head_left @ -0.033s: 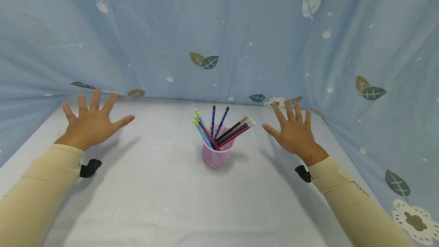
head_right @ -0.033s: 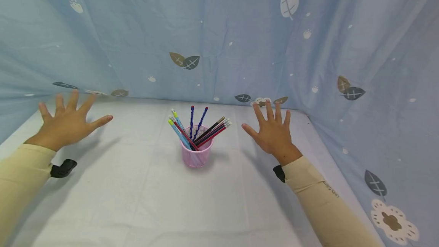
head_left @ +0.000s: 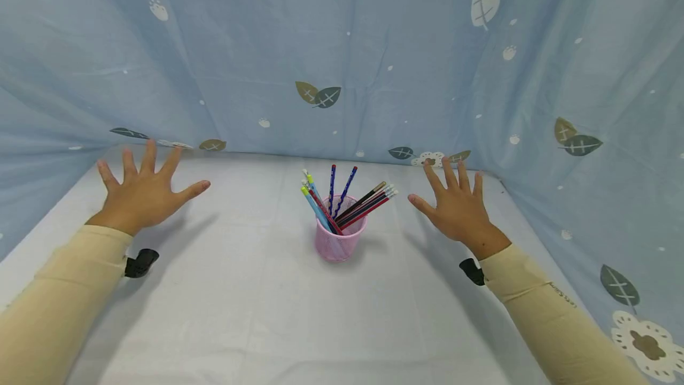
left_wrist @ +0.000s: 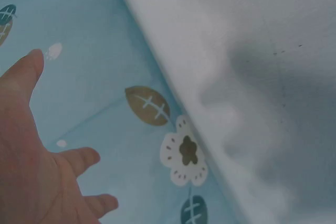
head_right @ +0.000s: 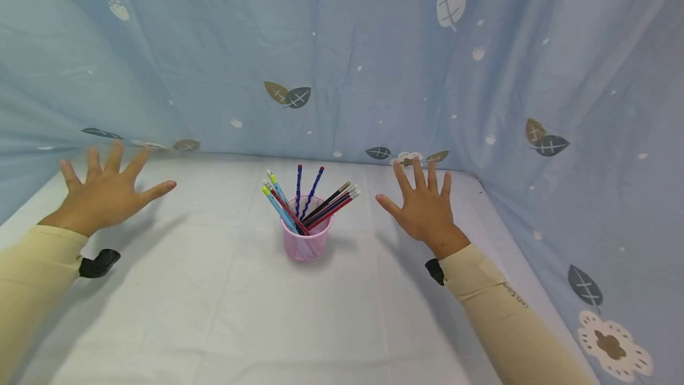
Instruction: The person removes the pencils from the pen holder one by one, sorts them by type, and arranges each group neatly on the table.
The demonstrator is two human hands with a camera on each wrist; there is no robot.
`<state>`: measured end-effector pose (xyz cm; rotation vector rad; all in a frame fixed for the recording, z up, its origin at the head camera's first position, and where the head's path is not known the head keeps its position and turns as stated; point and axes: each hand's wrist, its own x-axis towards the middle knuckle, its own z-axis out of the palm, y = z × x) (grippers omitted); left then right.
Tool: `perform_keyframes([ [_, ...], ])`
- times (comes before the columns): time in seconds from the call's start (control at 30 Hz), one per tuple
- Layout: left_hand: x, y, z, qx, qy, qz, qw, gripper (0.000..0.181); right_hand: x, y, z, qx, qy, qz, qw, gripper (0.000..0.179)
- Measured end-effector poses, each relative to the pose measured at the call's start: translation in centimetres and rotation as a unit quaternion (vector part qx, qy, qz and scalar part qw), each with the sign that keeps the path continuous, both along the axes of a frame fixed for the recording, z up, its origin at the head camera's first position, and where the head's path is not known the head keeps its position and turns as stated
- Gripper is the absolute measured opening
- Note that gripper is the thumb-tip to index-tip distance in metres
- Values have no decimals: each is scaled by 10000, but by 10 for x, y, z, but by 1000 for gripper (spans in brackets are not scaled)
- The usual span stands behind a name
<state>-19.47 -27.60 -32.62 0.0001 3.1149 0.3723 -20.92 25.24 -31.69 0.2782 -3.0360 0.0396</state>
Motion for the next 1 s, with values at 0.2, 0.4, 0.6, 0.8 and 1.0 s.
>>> perform_keyframes([
  [0.2, -3, 3, -1, -42, 27, -65, 10000, 103, -1, 0, 0, 0, -78, 31, 10000, 85],
  [0.4, -4, 11, 2, 2, 164, -178, 9997, 101, -1, -2, 3, -78, -48, 91, 9999, 81],
  [0.6, 9, 60, 9, 1116, 301, -814, 9900, 73, 8, -23, 4, -1841, 426, 542, 9805, 41],
  [0.8, 17, 121, -3, 2571, -165, -1675, 9516, 56, 19, -58, -4, -4256, 867, 592, 8988, 27],
  [1.0, 20, 155, -22, 3176, -760, -1949, 9249, 73, 25, -78, -13, -5496, 794, 417, 8306, 37],
])
